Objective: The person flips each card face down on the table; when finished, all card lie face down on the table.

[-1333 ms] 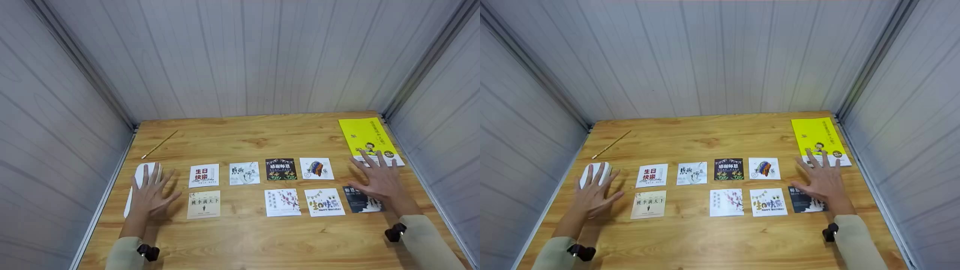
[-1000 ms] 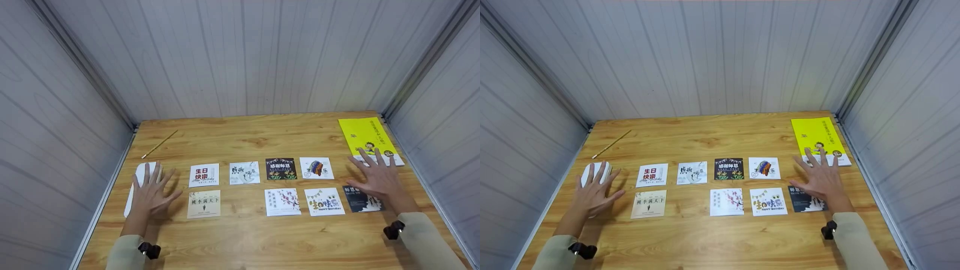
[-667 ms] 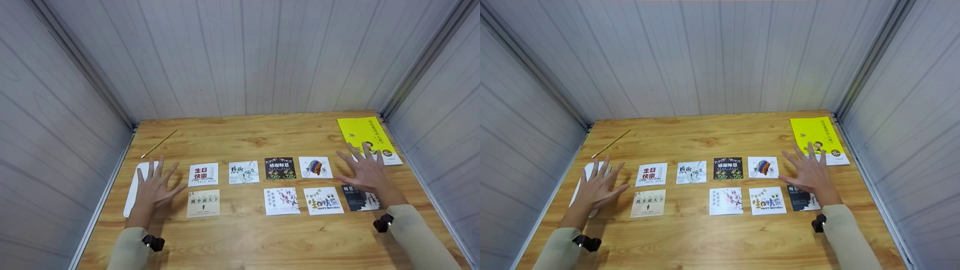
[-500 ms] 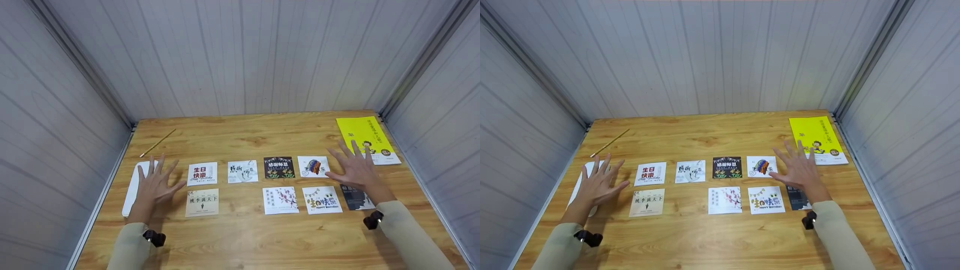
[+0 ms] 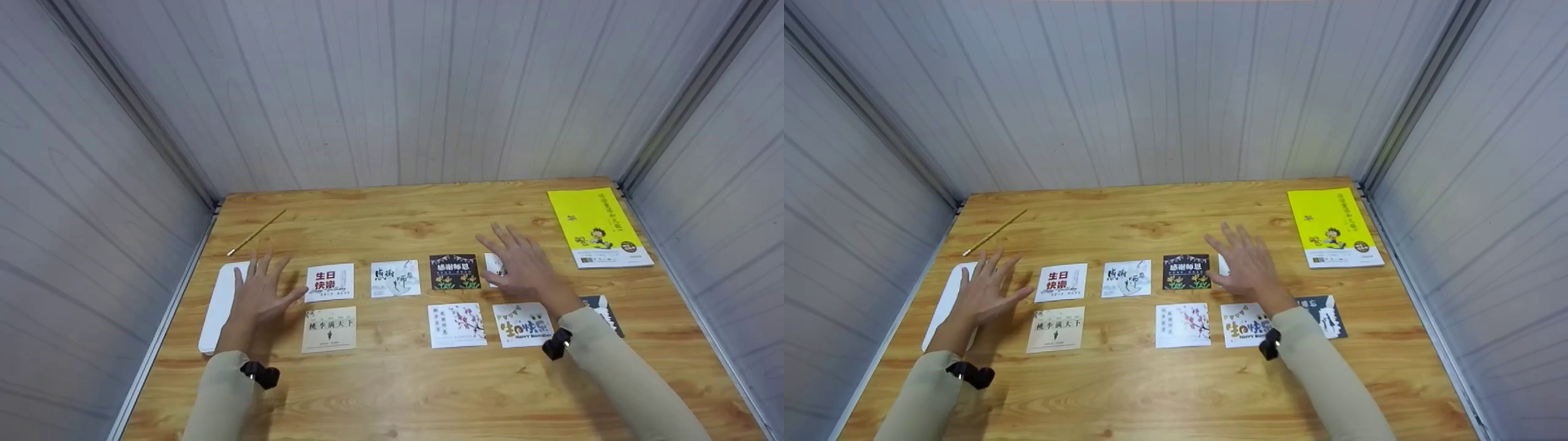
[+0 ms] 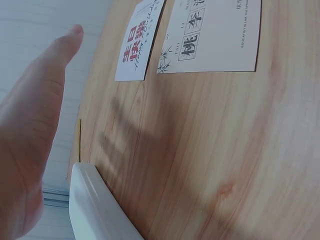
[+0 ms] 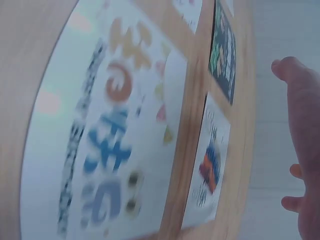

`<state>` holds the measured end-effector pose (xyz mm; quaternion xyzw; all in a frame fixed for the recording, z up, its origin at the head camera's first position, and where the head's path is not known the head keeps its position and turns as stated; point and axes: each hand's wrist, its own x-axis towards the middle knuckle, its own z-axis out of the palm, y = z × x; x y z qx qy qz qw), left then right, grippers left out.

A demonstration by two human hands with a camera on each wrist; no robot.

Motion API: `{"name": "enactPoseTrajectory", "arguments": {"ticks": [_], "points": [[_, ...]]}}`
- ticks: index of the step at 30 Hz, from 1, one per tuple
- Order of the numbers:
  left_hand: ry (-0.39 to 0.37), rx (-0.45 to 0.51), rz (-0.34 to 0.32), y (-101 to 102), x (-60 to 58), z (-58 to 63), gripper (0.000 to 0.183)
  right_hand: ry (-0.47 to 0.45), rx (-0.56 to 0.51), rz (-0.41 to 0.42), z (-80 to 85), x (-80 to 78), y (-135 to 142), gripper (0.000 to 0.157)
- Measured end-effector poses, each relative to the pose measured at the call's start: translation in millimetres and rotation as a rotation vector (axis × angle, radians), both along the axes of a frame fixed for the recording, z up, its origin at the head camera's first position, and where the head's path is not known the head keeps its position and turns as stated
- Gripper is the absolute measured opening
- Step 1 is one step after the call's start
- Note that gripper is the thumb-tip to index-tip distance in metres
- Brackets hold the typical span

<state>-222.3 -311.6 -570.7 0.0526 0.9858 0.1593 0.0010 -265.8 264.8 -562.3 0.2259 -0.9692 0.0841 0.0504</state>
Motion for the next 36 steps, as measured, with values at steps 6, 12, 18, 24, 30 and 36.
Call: {"name": "enactPoseTrajectory", "arguments": {"ticks": [6, 12, 18, 24, 30, 36], "points": [[0.018, 0.043, 0.038, -6.4, -1.3, 4.0, 0.093, -0.042, -0.1, 0.064, 2.1, -4.0, -38.4, 0.081], [0.022, 0.128, 0.129, -11.0, 0.8, 3.7, 0.089, -0.094, -0.173, 0.102, 1.8, -4.1, -75.9, 0.079], [-0.021, 0.301, 0.217, -7.3, 3.8, -0.2, 0.077, -0.138, -0.274, 0.136, 2.7, -5.3, -115.7, 0.075], [-0.033, 0.323, 0.23, 5.6, -1.5, 1.9, 0.078, -0.179, -0.354, 0.161, 5.0, -7.7, -154.5, 0.073], [-0.004, 0.428, 0.228, 20.5, -12.2, 3.5, 0.078, -0.221, -0.414, 0.159, 9.4, -8.2, -189.9, 0.073], [-0.054, 0.607, 0.253, 28.3, -19.7, 3.5, 0.076, -0.299, -0.557, 0.152, 11.3, -6.4, -219.3, 0.072]]}}
